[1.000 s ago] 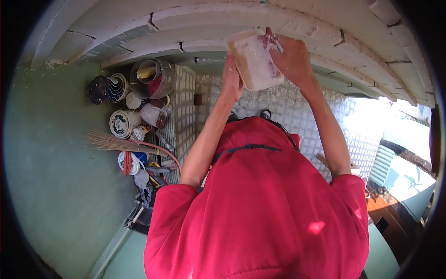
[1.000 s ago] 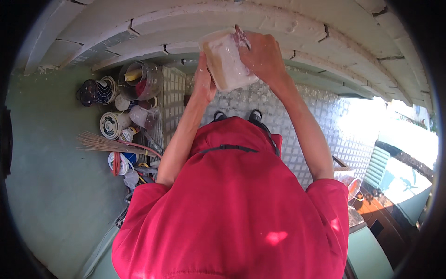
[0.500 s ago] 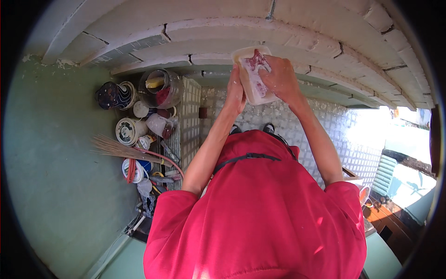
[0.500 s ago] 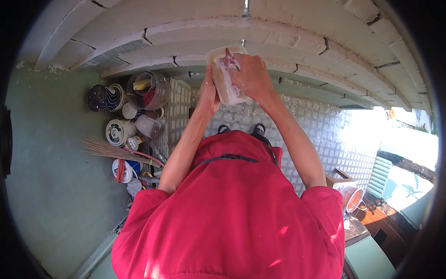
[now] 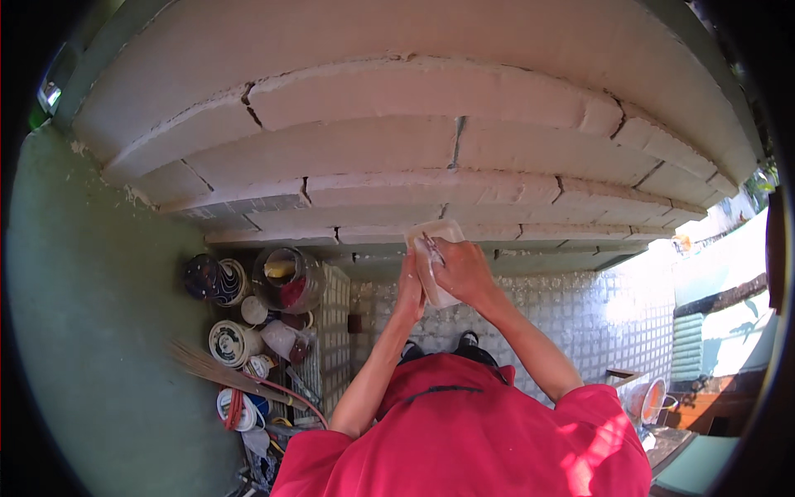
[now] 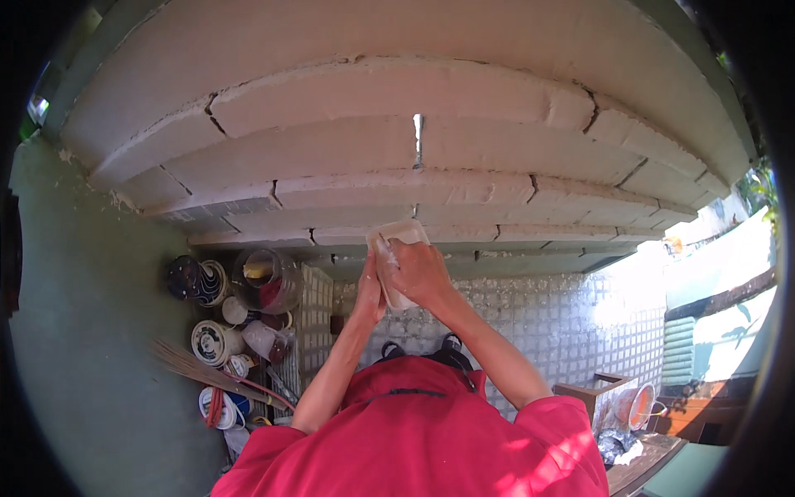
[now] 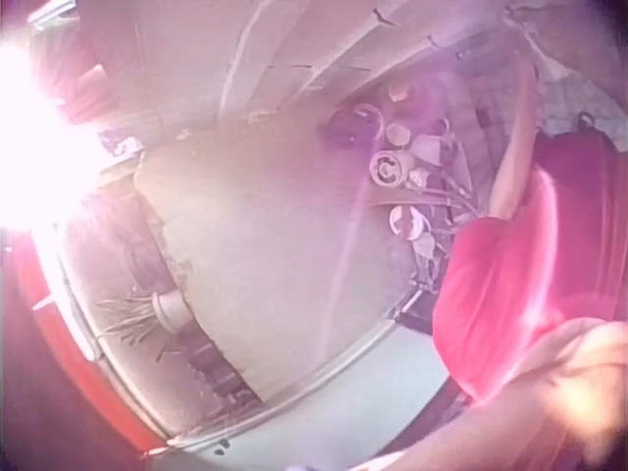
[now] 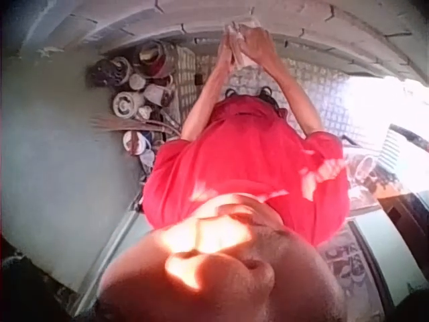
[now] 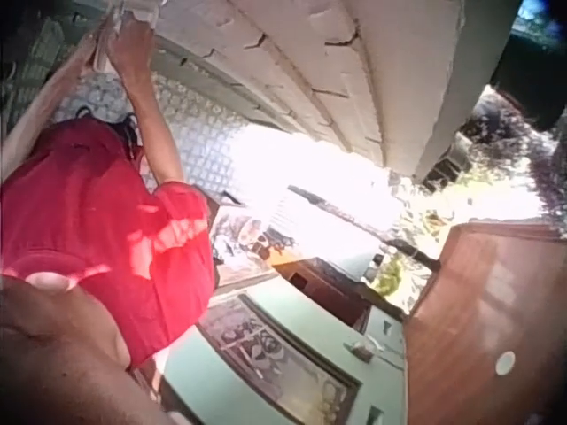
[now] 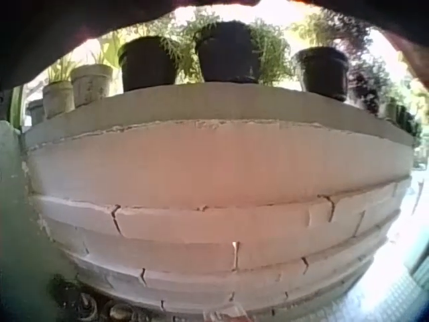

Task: Plastering or patching a brick wall with a putty knife and compound.

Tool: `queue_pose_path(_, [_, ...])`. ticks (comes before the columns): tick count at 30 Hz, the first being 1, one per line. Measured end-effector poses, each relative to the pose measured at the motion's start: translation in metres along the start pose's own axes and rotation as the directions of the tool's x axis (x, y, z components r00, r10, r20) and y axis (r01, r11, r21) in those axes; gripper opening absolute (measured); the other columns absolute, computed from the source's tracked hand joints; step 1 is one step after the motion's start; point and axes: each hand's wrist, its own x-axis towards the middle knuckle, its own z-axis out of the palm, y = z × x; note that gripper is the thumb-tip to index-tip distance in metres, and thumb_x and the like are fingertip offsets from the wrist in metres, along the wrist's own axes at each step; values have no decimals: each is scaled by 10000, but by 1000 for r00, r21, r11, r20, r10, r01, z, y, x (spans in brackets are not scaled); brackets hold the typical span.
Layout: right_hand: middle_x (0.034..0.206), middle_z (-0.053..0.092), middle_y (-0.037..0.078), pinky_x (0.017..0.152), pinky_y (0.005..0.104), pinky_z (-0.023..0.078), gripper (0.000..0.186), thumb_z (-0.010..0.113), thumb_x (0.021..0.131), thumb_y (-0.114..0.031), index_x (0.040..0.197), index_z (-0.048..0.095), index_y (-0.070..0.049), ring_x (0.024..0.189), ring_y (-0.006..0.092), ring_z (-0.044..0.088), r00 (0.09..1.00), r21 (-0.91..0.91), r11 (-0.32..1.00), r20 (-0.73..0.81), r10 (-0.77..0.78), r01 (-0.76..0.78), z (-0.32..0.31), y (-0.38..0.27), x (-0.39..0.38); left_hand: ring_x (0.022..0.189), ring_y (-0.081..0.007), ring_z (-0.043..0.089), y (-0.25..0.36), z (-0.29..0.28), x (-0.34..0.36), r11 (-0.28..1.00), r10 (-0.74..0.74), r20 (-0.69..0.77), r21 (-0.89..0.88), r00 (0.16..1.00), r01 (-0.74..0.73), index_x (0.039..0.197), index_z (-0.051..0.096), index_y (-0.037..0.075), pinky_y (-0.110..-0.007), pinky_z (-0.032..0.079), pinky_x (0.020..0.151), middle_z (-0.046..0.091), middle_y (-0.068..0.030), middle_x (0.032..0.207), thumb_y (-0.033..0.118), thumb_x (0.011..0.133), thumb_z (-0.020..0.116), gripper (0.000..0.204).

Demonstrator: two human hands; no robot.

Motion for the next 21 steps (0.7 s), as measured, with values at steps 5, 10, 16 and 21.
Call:
queue_pose_path(5, [769, 588, 259, 687, 518, 458, 226, 540, 702, -149, 864, 617, -11, 757, 458, 567, 1000, 221, 975, 14, 1, -4, -4, -1, 4, 1198, -210, 499, 16, 1, -5, 999, -38, 20, -23, 999, 39, 1379, 368, 66, -348, 438, 975, 475, -83, 1345, 485, 983, 310, 579])
queue_pose_path(10, [775, 594, 268, 697, 518, 467, 244, 538, 711, -154, 882, 623, -4, 758, 463, 571, 995, 172, 984, -75, 67, -53, -15, 11, 3, 1178, -214, 517, 13, -10, -8, 998, 28, 29, -59, 999, -26, 1381, 365, 71, -355, 455, 967, 482, -91, 1336, 500, 977, 315, 591])
queue_pose_path(16, [760, 599, 267, 701, 524, 475, 262, 535, 705, -146, 913, 631, -18, 759, 460, 580, 994, -49, 994, -49, 97, -99, -10, 0, -12, 1174, -206, 519, 9, -6, -17, 999, -26, 3, -42, 1000, 26, 1379, 366, 68, -347, 464, 955, 478, -89, 1335, 482, 984, 308, 575])
queue_pose_path(21, [765, 598, 258, 695, 515, 471, 254, 533, 696, -134, 899, 632, -18, 767, 451, 577, 998, 32, 998, -13, 63, -62, -6, -17, -18, 1107, -197, 560, 5, -2, -19, 1000, -19, -24, -16, 1000, 19, 1357, 391, 61, -351, 494, 900, 528, -90, 1268, 479, 984, 322, 564])
